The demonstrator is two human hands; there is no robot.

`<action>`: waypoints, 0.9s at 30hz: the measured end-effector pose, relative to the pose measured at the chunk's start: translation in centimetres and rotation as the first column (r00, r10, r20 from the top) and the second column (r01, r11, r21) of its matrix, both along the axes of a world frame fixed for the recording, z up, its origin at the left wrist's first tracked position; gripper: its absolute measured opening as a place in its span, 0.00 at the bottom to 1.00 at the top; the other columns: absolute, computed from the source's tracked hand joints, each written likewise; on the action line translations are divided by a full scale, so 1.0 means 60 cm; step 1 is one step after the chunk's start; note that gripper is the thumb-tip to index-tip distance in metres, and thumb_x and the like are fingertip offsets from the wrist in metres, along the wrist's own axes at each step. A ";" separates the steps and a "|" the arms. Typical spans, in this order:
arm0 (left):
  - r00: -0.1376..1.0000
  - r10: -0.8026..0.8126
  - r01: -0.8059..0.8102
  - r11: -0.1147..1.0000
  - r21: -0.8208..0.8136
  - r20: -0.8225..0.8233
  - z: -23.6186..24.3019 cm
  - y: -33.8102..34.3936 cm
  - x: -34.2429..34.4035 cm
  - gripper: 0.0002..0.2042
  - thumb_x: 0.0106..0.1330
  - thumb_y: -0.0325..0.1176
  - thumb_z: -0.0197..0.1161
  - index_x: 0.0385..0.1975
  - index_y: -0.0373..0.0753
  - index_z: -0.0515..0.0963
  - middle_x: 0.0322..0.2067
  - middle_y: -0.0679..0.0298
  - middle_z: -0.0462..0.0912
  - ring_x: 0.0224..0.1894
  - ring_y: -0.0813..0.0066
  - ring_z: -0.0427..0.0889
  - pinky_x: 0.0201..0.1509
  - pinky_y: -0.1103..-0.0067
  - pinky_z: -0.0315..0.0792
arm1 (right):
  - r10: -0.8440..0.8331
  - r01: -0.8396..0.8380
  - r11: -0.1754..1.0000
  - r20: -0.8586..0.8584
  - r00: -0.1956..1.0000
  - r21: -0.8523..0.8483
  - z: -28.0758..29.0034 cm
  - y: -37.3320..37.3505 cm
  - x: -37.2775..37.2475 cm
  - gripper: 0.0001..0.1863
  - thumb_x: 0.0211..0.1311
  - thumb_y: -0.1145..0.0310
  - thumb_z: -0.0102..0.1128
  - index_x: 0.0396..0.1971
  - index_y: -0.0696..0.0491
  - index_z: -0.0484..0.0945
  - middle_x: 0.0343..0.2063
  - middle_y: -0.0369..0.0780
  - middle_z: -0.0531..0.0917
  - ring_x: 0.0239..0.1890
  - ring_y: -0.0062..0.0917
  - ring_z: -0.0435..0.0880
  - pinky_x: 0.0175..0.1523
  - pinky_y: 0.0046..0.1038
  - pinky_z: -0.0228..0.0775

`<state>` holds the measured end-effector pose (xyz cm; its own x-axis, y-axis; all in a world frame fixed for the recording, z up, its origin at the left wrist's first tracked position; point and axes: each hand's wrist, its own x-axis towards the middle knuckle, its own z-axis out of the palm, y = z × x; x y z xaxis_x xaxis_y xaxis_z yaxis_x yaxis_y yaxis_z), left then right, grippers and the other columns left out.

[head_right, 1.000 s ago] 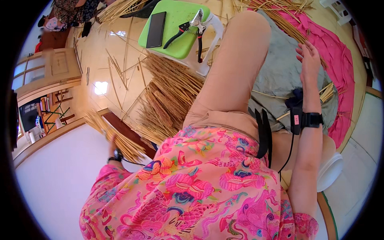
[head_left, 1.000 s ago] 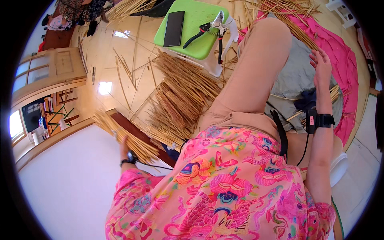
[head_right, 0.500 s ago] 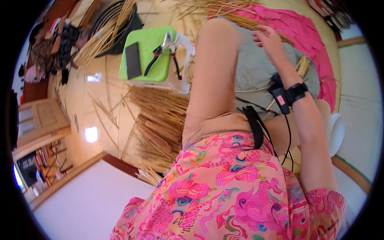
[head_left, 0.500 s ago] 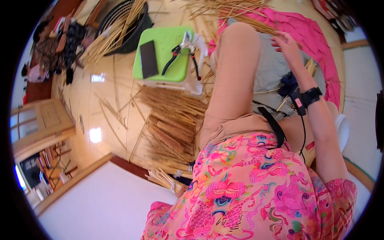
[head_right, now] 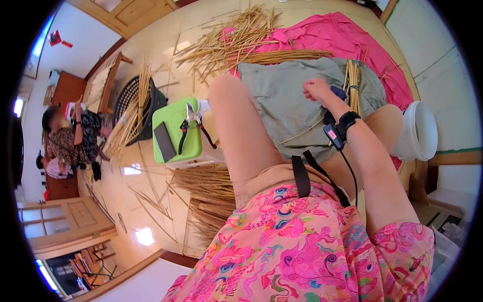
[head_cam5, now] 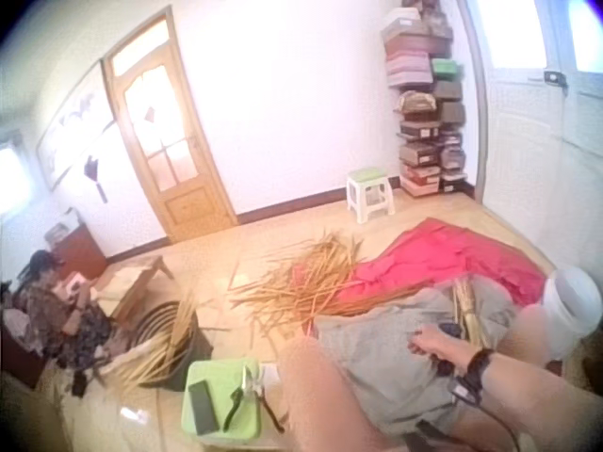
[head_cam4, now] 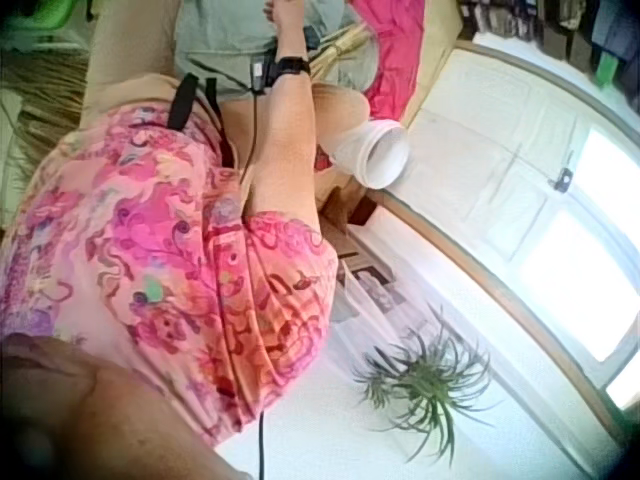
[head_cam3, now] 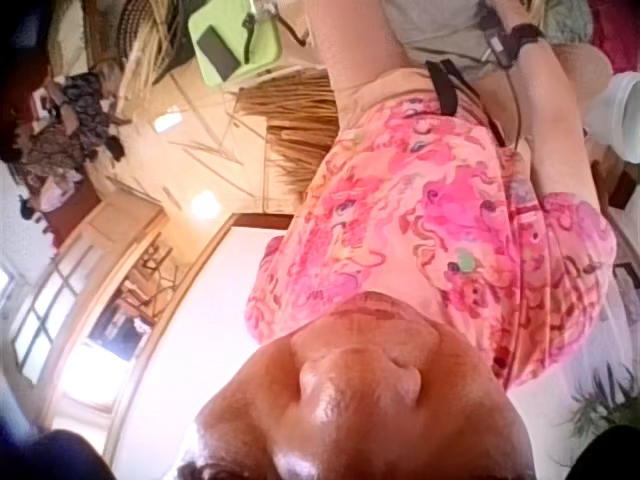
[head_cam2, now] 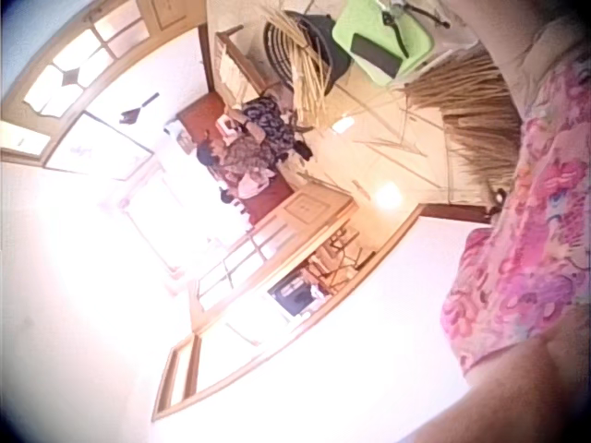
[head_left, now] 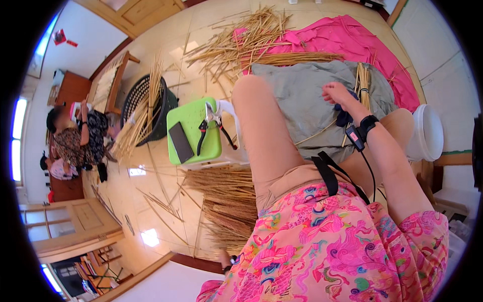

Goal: The person cleans and sorts long wooden reeds by hand using a blue cloth to wipe down individual sticks before bundling them together with ties.

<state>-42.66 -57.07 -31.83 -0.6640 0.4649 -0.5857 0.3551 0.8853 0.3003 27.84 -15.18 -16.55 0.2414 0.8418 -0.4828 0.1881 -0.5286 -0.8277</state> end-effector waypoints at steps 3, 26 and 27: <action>0.896 -0.270 0.394 0.848 0.354 -0.351 0.079 0.187 -0.061 0.08 0.58 0.32 0.53 0.28 0.33 0.73 0.21 0.61 0.69 0.27 0.73 0.67 0.32 0.75 0.65 | 0.021 -0.017 0.995 0.032 0.999 -0.100 -0.020 -0.046 0.037 0.13 0.58 0.61 0.52 0.37 0.54 0.74 0.29 0.36 0.79 0.28 0.20 0.77 0.29 0.21 0.67; 0.143 -0.983 0.903 0.082 0.421 -0.115 0.710 1.058 0.609 0.14 0.63 0.38 0.52 0.42 0.37 0.73 0.33 0.64 0.79 0.34 0.82 0.77 0.38 0.85 0.70 | 0.128 -0.131 0.960 -0.028 0.991 -0.247 -0.170 -0.101 0.021 0.11 0.49 0.66 0.57 0.28 0.58 0.79 0.21 0.40 0.81 0.22 0.28 0.79 0.25 0.28 0.71; 0.141 -0.984 0.908 0.087 0.409 -0.104 0.694 1.075 0.620 0.13 0.63 0.38 0.53 0.41 0.37 0.73 0.32 0.64 0.79 0.33 0.81 0.77 0.37 0.85 0.71 | 0.130 -0.135 0.967 -0.034 0.991 -0.216 -0.164 -0.097 0.021 0.11 0.50 0.66 0.55 0.29 0.58 0.79 0.21 0.39 0.81 0.21 0.27 0.79 0.25 0.27 0.71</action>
